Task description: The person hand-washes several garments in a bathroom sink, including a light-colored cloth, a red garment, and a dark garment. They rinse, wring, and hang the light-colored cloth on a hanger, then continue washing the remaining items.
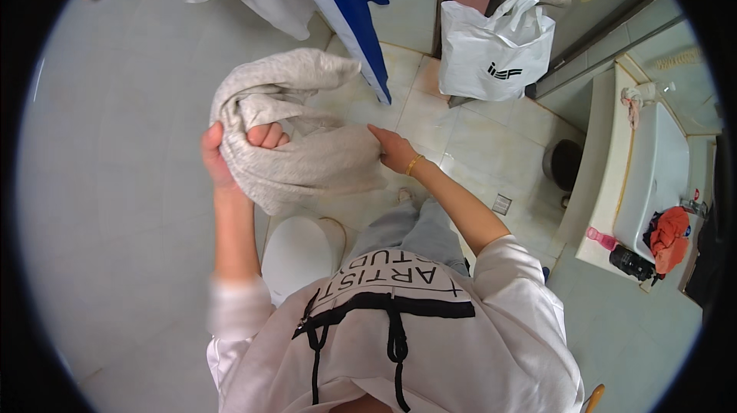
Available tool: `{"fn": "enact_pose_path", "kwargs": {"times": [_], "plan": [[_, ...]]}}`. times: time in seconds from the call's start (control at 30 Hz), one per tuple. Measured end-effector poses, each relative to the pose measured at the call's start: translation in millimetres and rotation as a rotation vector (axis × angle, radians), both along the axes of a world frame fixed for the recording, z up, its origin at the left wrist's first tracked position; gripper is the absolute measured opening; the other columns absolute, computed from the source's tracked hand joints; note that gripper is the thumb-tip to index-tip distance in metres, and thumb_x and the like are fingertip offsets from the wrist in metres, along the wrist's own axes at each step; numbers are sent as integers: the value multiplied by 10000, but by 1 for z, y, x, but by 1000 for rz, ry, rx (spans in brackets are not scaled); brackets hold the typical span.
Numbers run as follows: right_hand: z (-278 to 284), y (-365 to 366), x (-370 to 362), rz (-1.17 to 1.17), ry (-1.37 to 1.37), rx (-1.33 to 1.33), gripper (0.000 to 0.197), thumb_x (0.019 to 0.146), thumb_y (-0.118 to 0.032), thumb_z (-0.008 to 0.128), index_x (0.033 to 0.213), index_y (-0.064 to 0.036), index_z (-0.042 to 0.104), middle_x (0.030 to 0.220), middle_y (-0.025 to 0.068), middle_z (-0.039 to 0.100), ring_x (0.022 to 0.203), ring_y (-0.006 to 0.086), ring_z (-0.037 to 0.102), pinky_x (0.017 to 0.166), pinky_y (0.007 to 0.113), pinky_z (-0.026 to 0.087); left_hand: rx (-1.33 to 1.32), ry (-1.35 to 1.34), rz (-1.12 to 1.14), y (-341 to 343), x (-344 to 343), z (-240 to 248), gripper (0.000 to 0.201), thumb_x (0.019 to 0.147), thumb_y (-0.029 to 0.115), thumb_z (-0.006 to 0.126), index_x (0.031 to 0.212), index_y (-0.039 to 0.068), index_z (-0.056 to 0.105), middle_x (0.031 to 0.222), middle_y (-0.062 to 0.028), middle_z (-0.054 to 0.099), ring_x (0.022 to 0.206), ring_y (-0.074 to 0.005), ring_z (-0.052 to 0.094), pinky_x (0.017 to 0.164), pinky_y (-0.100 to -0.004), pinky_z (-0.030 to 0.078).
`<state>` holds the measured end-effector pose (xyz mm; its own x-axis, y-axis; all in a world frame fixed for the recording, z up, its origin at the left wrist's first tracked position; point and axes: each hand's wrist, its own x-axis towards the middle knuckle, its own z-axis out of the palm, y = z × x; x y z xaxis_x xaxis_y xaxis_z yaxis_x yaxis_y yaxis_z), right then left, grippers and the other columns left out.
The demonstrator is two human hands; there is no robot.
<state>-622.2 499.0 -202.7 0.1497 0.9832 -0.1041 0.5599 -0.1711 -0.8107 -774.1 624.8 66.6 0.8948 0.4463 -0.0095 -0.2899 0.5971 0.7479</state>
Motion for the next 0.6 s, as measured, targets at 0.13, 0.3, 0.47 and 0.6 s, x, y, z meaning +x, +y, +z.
{"fn": "enact_pose_path", "kwargs": {"times": [0.13, 0.3, 0.47, 0.6], "plan": [[-4, 12, -9, 77, -298, -184, 545, 717, -129, 594, 1233, -165, 425, 1038, 97, 552, 1003, 272, 513, 762, 394, 457, 65, -74, -5, 5, -25, 25, 370, 759, 466, 520, 815, 105, 467, 588, 55, 387, 556, -94, 324, 546, -253, 268], [4, 19, 17, 56, -473, -401, 354, 774, -227, 555, 1125, -181, 533, 998, 122, 586, 930, 235, 565, 669, 388, 472, 204, -14, 79, 12, -64, 47, 381, 766, 461, 520, 883, 100, 491, 597, 54, 393, 548, -92, 317, 544, -249, 267], [35, 29, 34, -331, -72, -10, 335, 782, -122, 514, 1115, -143, 549, 1069, 160, 569, 868, 269, 594, 715, 356, 481, 169, 74, 217, 21, -95, 36, 427, 766, 470, 530, 909, 73, 463, 632, 29, 388, 569, -103, 319, 551, -263, 302], [88, 24, 33, -321, 283, 393, 482, 742, 23, 395, 1195, -106, 496, 1117, 139, 560, 962, 214, 561, 806, 257, 424, 129, 102, 394, 29, -114, 24, 425, 770, 462, 529, 885, 59, 457, 672, 11, 403, 610, -126, 339, 564, -272, 328]]}}
